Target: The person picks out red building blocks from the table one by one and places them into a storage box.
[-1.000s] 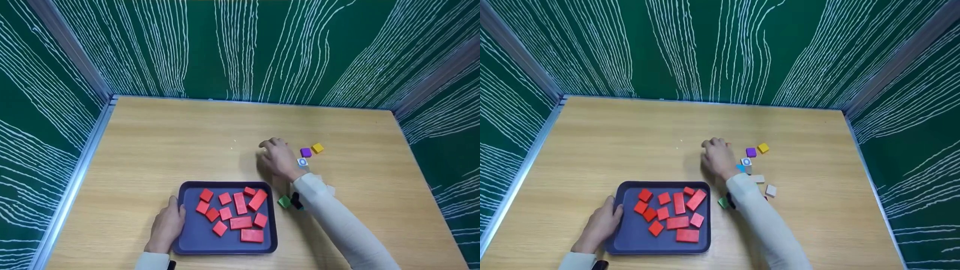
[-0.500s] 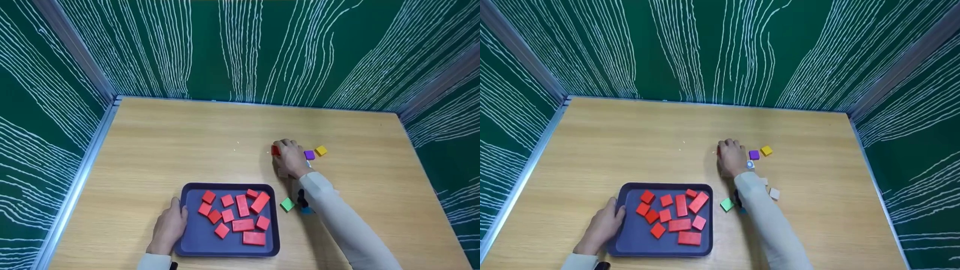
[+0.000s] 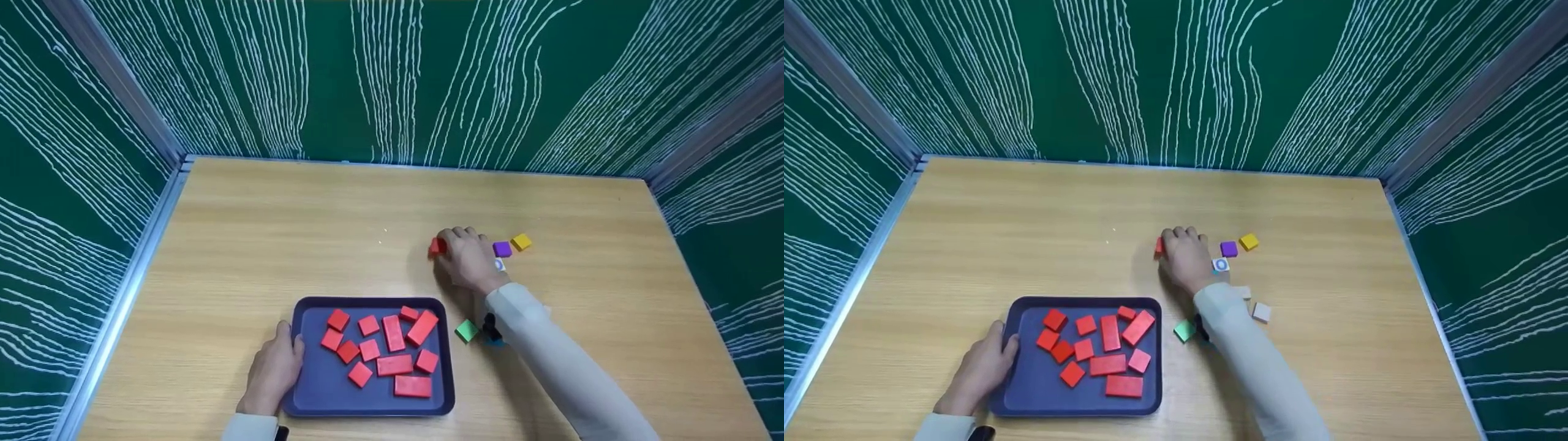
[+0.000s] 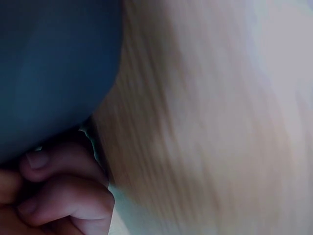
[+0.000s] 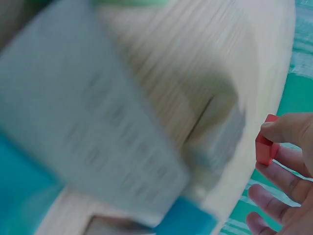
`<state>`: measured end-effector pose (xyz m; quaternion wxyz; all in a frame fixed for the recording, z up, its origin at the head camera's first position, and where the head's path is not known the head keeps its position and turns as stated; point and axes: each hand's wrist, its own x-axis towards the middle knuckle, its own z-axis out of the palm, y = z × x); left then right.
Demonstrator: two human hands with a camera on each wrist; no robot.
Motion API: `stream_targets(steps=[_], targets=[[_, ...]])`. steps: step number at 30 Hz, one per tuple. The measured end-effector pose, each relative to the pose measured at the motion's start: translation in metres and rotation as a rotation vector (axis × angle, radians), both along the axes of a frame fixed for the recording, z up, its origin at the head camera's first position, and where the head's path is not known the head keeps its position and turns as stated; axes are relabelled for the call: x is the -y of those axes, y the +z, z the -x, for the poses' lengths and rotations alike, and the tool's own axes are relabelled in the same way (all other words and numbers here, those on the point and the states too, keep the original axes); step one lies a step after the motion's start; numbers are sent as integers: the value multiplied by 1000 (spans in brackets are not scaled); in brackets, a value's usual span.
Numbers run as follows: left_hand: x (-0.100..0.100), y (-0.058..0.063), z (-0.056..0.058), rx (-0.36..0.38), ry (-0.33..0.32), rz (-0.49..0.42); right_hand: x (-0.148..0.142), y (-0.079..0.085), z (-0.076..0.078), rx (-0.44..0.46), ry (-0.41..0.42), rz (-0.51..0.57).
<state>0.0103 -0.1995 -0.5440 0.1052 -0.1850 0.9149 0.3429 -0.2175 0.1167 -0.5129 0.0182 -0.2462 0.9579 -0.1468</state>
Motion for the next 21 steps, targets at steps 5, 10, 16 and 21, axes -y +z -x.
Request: stream_targets(steps=[5, 10, 16, 21], targets=[[0, -1, -1, -8, -4, 3, 24, 7, -23, -1, 99, 53], [0, 0, -1, -5, -4, -6, 53, 18, -53, -113, 269, 70], [0, 0, -1, -21, -4, 18, 83, 25, -89, -214, 497, 102], [-1, 1, -1, -46, -14, 32, 101, 23, -116, -192, 608, 107]])
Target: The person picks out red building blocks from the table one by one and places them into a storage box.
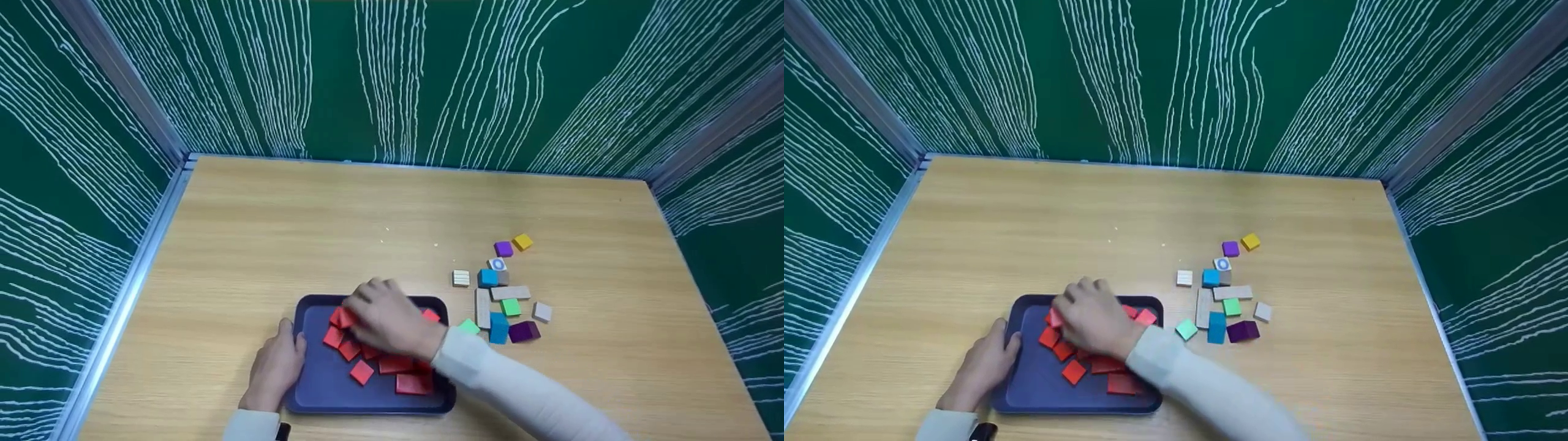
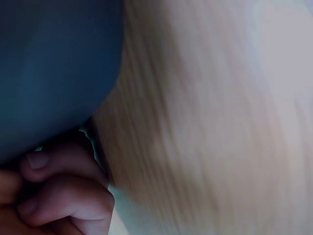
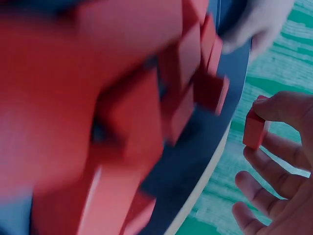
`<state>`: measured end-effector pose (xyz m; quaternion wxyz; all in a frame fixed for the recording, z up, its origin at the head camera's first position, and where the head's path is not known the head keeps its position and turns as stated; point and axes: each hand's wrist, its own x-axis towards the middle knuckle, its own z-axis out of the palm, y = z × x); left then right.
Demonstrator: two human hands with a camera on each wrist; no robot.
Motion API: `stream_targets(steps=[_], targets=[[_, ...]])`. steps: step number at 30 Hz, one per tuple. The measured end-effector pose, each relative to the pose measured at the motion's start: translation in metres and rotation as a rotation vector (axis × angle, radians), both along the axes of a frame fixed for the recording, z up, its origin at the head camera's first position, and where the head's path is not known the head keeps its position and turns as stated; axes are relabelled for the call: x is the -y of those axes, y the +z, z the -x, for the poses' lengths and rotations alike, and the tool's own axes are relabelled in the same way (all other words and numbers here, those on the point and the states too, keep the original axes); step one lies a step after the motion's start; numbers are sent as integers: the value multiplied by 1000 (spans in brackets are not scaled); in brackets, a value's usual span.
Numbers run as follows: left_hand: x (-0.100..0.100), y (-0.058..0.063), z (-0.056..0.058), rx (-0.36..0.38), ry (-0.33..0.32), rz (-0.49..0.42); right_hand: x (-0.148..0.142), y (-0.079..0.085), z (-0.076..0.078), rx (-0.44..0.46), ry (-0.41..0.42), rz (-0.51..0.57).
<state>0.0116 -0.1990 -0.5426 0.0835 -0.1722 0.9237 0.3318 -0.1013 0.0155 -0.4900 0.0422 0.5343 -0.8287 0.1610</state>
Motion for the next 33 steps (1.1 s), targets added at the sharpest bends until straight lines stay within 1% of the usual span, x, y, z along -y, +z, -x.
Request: stream_targets(steps=[4, 10, 14, 18, 24, 30, 33], targets=[[-1, 0, 0, -16, -6, 11, 8, -1, -13, 39, 71, -33], [-1, 0, 3, -21, -6, 17, 13, -8, -24, 95, 196, -91], [-2, -1, 4, -33, -12, 14, 15, -17, -30, 92, 236, -106], [-3, -2, 5, -43, -16, 12, 14, -25, -34, 63, 244, -111], [-5, -5, 5, -29, -16, 3, 13, -36, -38, 45, 236, -133], [-8, -8, 13, -29, -49, -10, 8, -45, -37, 34, 170, -164], [-6, -10, 15, -16, -47, -24, 8, -46, -36, 48, 159, -159]])
